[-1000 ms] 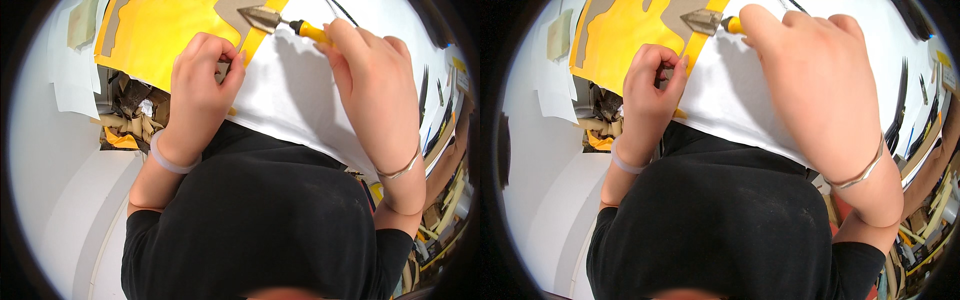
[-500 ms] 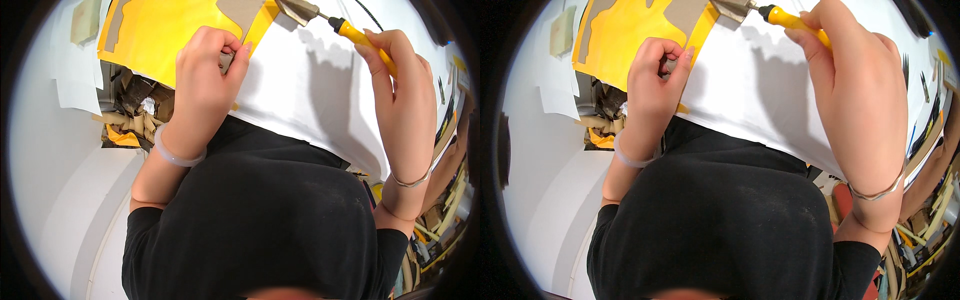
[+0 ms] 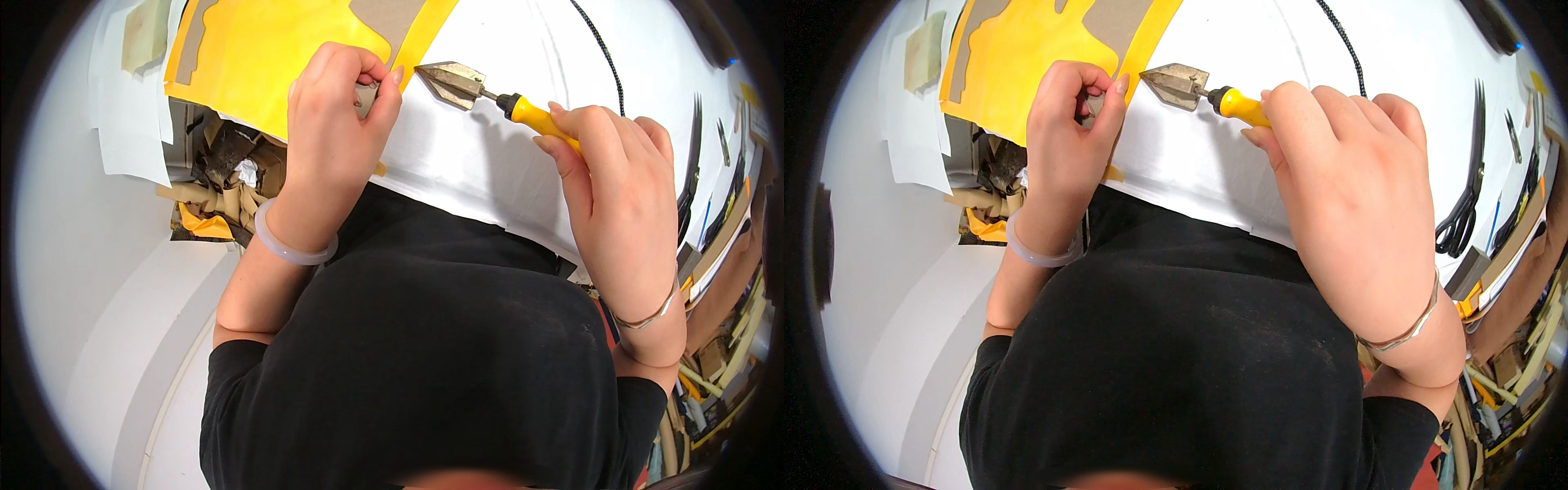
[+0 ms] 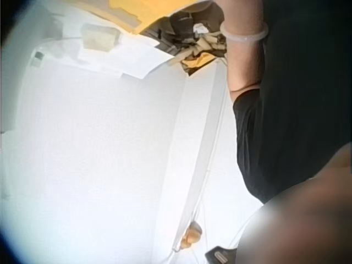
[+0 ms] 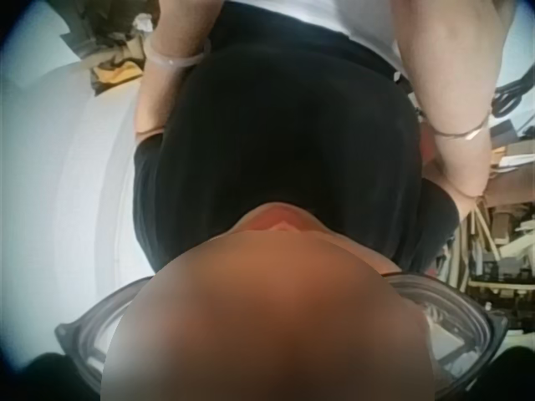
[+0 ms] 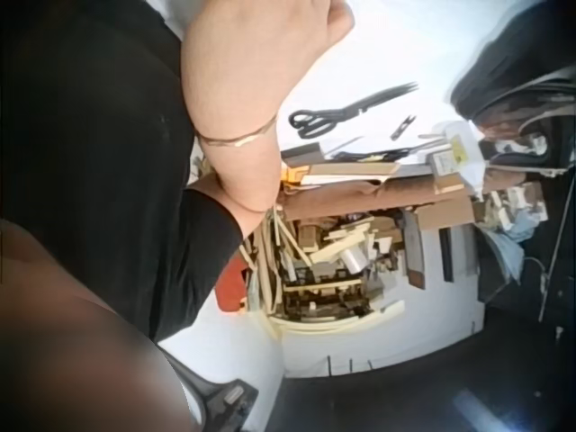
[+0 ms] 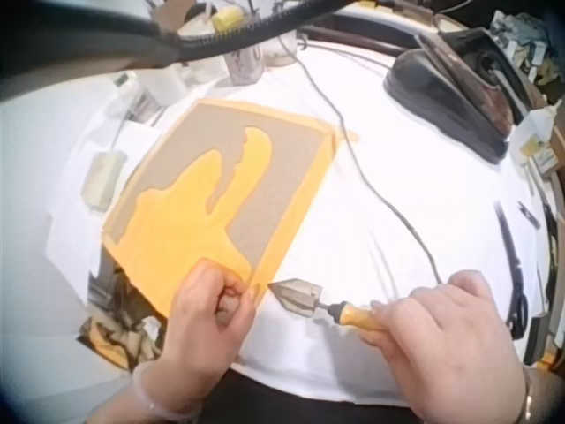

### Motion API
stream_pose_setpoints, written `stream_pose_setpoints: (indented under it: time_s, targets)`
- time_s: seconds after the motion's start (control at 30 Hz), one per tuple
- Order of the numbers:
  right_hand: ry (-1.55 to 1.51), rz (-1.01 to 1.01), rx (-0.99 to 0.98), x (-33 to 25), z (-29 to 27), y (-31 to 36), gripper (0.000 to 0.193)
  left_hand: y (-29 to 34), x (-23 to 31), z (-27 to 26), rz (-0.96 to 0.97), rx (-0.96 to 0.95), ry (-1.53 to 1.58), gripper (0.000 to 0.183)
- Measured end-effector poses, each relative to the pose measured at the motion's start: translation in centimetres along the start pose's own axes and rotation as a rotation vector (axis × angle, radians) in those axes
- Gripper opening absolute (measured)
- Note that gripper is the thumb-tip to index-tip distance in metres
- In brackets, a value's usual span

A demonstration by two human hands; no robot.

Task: The person cuts a yellow fabric piece with a gray pattern using scissors, then irons the fabric with a steam iron, and finally uses a hot knife to trim the edges of the fabric.

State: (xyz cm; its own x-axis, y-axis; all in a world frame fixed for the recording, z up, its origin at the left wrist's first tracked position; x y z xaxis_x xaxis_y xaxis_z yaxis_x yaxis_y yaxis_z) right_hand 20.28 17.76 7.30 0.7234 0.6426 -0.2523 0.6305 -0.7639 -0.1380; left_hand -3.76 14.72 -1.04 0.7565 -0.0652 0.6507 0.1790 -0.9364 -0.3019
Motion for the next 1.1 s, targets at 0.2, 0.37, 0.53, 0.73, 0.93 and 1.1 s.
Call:
stream_pose_setpoints:
  time_s: [0.2, 0.37, 0.53, 0.73, 0.93, 1.1]
  targets:
    - [-0.002, 0.003, -0.018, -0.2, 0.1, -0.3, 0.012, 0.3, -0.3, 0.1, -0.018, -0.018, 0.018, 0.017]
    - [0.016, -0.02, -0.021, -0.3, 0.5, -0.9, 0.012, 0.1, -0.1, -0.4, -0.043, -0.061, 0.036, 0.015]
    - [0.045, -0.07, -0.012, -0.4, 1.0, -2.2, 0.011, 0.2, -0.4, -0.7, -0.038, -0.075, 0.086, 0.012]
    - [0.102, -0.086, 0.043, 0.2, 1.5, -3.9, 0.01, 1.2, 0.2, -1.5, 0.019, -0.002, 0.045, 0.018]
    - [0.086, -0.031, 0.089, 1.3, 1.3, -4.9, 0.011, 2.3, 0.4, -2.1, 0.055, -0.059, -0.106, 0.022]
    - [0.054, 0.051, 0.076, 0.9, 0.7, -3.4, 0.012, 2.0, 0.1, -2.2, -0.053, -0.08, 0.004, 0.019]
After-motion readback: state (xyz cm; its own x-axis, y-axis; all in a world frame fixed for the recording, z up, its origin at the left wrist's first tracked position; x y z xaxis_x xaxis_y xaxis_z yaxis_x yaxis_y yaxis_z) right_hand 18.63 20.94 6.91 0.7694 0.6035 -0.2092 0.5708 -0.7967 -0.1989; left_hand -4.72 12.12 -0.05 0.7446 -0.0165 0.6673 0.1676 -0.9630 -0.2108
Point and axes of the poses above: each hand's wrist, its own y-axis away from the middle knuckle, its own z-axis out of the palm, x = y × z, the point moved 3 cm from there along -y, towards the middle knuckle, and after that the axes turned 7 degrees about x, right-handed, at the moved point
